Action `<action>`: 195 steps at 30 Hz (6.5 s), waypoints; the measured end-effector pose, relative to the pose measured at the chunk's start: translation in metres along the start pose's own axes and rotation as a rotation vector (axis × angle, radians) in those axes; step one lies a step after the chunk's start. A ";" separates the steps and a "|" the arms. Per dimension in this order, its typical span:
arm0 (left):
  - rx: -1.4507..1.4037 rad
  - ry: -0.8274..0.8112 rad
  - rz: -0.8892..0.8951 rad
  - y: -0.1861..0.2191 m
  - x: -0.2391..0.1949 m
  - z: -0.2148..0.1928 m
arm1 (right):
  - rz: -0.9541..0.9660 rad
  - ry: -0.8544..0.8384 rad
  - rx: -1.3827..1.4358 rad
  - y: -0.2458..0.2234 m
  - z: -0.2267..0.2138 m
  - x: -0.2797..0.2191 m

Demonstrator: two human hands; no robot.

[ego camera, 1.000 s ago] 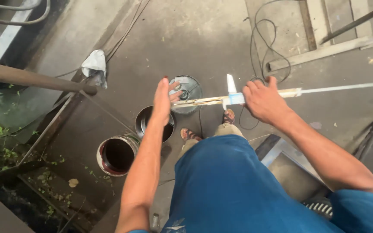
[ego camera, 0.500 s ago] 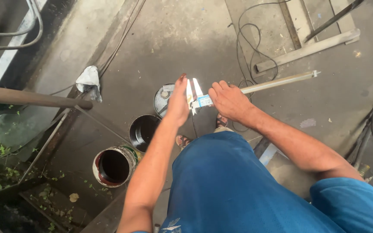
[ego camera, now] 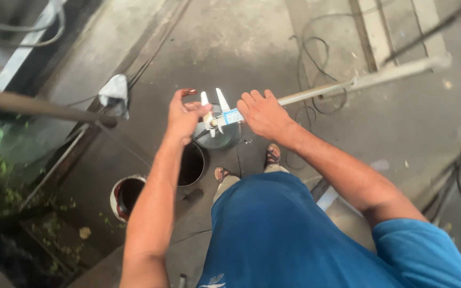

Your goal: Using a vernier caliper to measure the inner diameter of an open metal drum or container.

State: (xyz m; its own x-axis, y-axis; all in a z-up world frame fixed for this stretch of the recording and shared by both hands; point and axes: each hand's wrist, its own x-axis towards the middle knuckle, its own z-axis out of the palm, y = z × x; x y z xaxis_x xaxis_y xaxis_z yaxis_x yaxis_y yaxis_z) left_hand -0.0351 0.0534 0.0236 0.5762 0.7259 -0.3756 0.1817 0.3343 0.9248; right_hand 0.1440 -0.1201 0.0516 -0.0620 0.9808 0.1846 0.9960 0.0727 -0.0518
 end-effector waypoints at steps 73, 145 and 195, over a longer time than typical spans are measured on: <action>-0.564 1.420 -0.094 -0.135 -0.282 -0.054 | -1.442 0.033 0.440 -0.201 0.130 0.163; -0.372 1.473 -0.004 -0.125 -0.299 -0.071 | -1.265 -0.044 0.287 -0.124 0.158 0.236; -0.158 1.414 -0.102 -0.113 -0.207 -0.053 | -1.152 -0.100 0.426 -0.174 0.105 0.118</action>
State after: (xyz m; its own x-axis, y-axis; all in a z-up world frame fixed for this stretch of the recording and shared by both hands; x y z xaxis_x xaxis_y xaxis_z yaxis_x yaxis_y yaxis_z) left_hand -0.2170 -0.1023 -0.0061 -0.7170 0.6428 -0.2696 0.0301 0.4149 0.9093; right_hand -0.0432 0.0020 -0.0204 -0.9135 0.3133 0.2594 0.2573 0.9390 -0.2281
